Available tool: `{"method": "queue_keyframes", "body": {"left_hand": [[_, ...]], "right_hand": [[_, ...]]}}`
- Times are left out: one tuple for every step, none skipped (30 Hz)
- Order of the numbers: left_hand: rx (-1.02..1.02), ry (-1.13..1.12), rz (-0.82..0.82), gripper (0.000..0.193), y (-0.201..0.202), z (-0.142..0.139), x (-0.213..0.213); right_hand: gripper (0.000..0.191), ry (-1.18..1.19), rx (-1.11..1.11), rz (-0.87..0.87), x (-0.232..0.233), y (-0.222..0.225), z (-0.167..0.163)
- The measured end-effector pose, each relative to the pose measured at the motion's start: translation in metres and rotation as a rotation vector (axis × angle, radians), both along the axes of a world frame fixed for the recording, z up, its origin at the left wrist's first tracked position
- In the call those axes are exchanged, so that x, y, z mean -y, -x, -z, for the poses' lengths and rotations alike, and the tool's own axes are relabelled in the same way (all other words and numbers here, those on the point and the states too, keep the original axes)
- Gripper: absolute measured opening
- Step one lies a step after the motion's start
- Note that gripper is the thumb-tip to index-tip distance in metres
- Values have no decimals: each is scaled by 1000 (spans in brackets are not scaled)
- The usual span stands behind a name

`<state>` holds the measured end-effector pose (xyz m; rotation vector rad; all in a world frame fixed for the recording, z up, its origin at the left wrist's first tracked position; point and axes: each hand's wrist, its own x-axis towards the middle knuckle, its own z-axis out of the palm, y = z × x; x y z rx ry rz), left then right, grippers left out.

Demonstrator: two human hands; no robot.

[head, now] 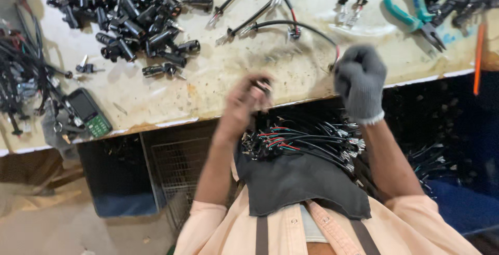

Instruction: The person assembles wire harnesses by inserting black cylindrical connectors into wire ends and securing them with pliers. They repeatedly pick up wires and connectors, align them, and crimp the connections, placing finished units on the table.

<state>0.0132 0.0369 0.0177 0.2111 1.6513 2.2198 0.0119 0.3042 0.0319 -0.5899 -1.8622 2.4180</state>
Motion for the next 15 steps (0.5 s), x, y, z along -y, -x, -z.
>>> {"method": "queue_keyframes", "body": {"left_hand": [[114, -38, 73, 38, -14, 8, -7], [117, -30, 83, 37, -26, 14, -12], [119, -23, 96, 36, -35, 18, -17], [126, -18, 108, 36, -42, 20, -19], [115, -35, 110, 35, -46, 21, -20], [102, -49, 113, 33, -49, 19, -20], [82, -61, 118, 32, -51, 16, -20], [58, 74, 114, 31, -52, 13, -19], [31, 207, 113, 30, -53, 9, -19], [2, 337, 110, 29, -53, 6, -19], [-118, 417, 43, 27, -54, 3, -20], [-234, 498, -24, 27, -55, 1, -22], [-348, 578, -91, 26, -57, -1, -22], [-363, 571, -115, 27, -58, -1, -23], [-378, 565, -138, 28, -59, -1, -25]], "right_hand": [[9, 9, 65, -61, 9, -11, -11], [10, 16, 134, -119, 18, -22, -19], [8, -232, -65, -180, 23, -29, -27], [8, -474, -266, -246, 27, -36, -33], [7, -708, -468, -319, 31, -38, -34], [11, -896, -514, -537, 33, -39, -35], [14, -1081, -564, -755, 34, -38, -33], [18, -1266, -617, -967, 35, -34, -29], [17, -1108, -612, -880, 35, -33, -26], [17, -953, -604, -796, 36, -32, -22], [17, -800, -595, -715, 38, -32, -19], [15, -771, -520, -637, 41, -35, -17], [16, -741, -445, -561, 45, -38, -15], [18, -712, -374, -487, 49, -43, -15], [18, -736, -358, -463, 53, -47, -15]]}}
